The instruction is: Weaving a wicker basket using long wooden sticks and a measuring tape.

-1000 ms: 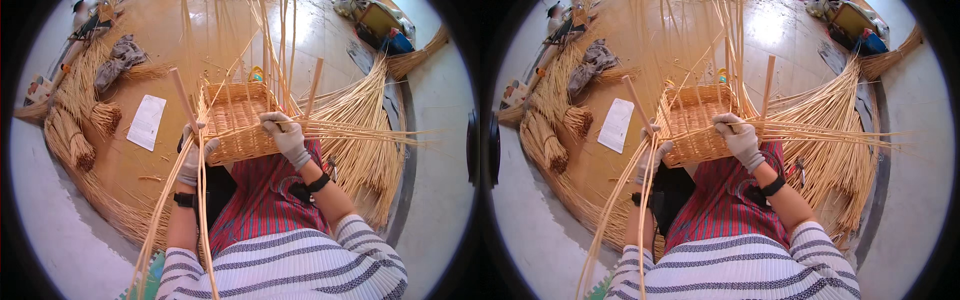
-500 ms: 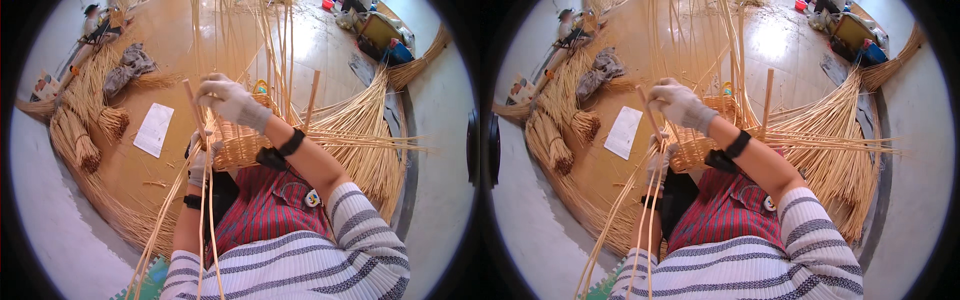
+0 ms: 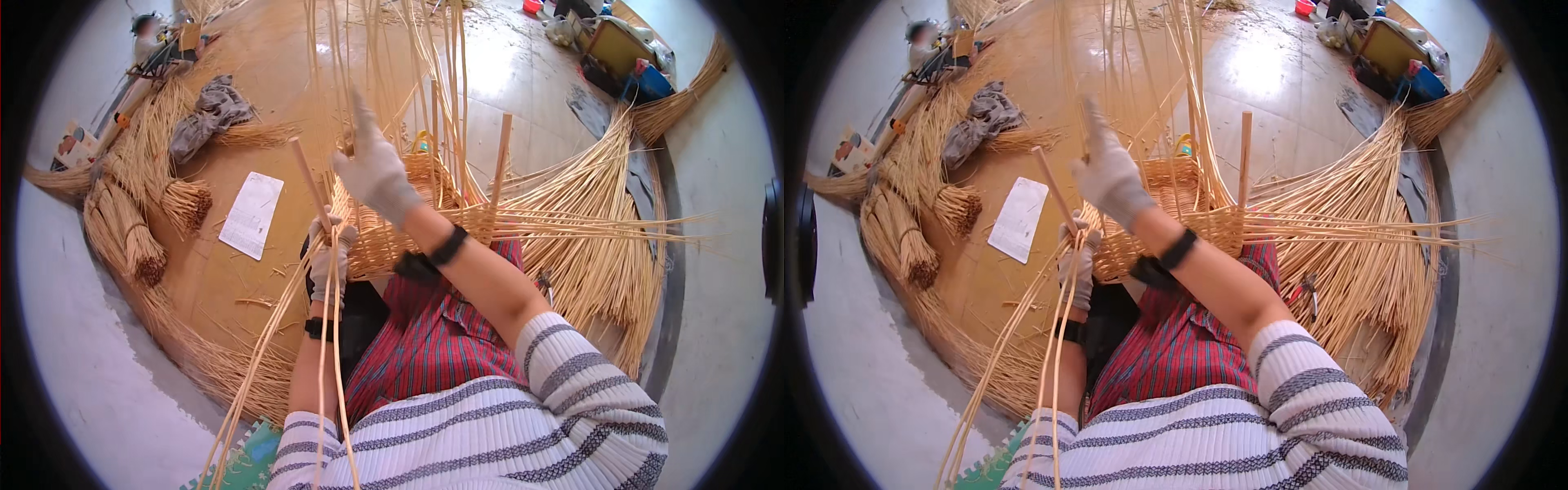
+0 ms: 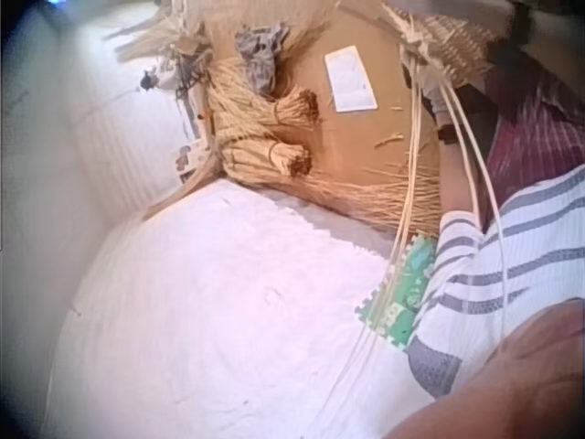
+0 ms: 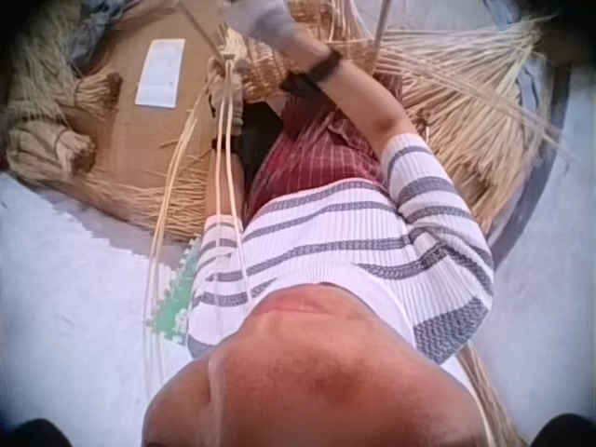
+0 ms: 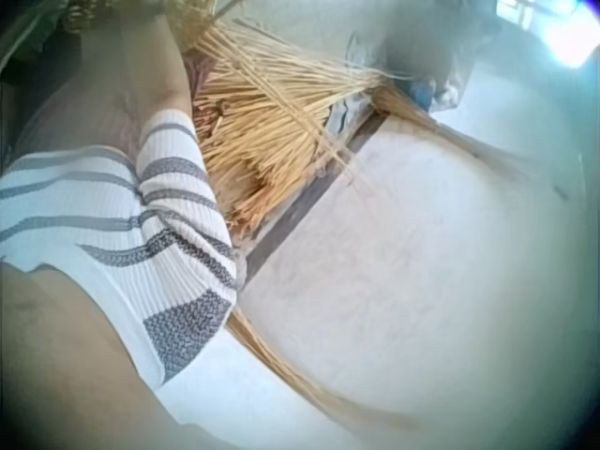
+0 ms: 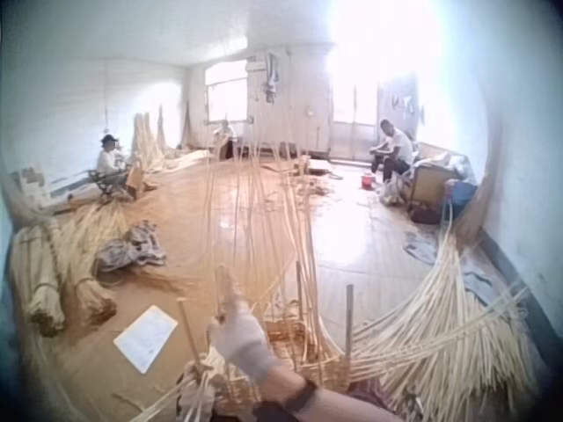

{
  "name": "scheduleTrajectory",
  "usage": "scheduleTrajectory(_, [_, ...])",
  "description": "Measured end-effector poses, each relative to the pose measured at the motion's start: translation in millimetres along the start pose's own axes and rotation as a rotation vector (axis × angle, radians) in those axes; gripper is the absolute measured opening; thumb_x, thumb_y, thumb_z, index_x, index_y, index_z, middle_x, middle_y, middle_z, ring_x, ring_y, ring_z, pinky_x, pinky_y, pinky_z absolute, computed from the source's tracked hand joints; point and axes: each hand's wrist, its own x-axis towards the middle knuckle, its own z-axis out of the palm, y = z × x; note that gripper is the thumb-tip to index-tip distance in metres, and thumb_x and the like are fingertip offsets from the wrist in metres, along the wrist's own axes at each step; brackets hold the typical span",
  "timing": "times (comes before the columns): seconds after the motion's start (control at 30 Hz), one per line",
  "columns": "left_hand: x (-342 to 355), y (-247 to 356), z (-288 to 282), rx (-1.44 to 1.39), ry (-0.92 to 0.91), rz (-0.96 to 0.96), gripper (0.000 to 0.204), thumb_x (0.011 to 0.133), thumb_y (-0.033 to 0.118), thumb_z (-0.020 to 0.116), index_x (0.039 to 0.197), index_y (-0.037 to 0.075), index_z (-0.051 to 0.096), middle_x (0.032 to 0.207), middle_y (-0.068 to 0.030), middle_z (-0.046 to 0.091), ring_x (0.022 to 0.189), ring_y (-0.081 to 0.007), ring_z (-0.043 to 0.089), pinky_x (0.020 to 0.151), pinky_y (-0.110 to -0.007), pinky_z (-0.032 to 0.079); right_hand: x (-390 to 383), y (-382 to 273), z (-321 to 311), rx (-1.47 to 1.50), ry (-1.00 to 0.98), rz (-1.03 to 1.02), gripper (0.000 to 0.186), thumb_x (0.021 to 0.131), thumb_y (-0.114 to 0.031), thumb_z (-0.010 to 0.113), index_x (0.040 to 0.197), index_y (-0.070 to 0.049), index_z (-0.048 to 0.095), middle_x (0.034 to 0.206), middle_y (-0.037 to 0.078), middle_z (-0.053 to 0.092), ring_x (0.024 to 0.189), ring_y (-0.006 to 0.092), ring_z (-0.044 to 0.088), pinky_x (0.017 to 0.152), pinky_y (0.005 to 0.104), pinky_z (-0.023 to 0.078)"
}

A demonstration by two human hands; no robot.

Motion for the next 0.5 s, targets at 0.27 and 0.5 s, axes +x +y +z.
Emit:
scheduleTrajectory(0.27, [-34,30,20,0.072,0.249,0.083,0.046,0.095,0.005,0.076,0.134,-0.002,0.053,0.125,-0.0115,0.061,0.112,-0.0243,0.061,0.099,-0.036,0.053,-150,97,-103,0.721,0.052,0.613,0.005,0.102,-0.005,0.067,0.105,-0.009,0.067,0.104,0.005,0.075,0.084,0.0161,0.072,0.069,0.0295,0.058])
scheduleTrajectory(0.5, [-26,71,68,0.461,-0.109,0.088,0.013,0.104,0.014,0.065,0.107,0.002,0.062,0.095,-0.0097,0.065,0.084,-0.0205,0.069,0.075,-0.034,0.057,-163,99,-96,0.825,0.361,0.647,0.021,0.1,-0.001,0.07,0.118,-0.01,0.067,0.1,0.002,0.075,0.09,0.0123,0.071,0.075,0.0275,0.057])
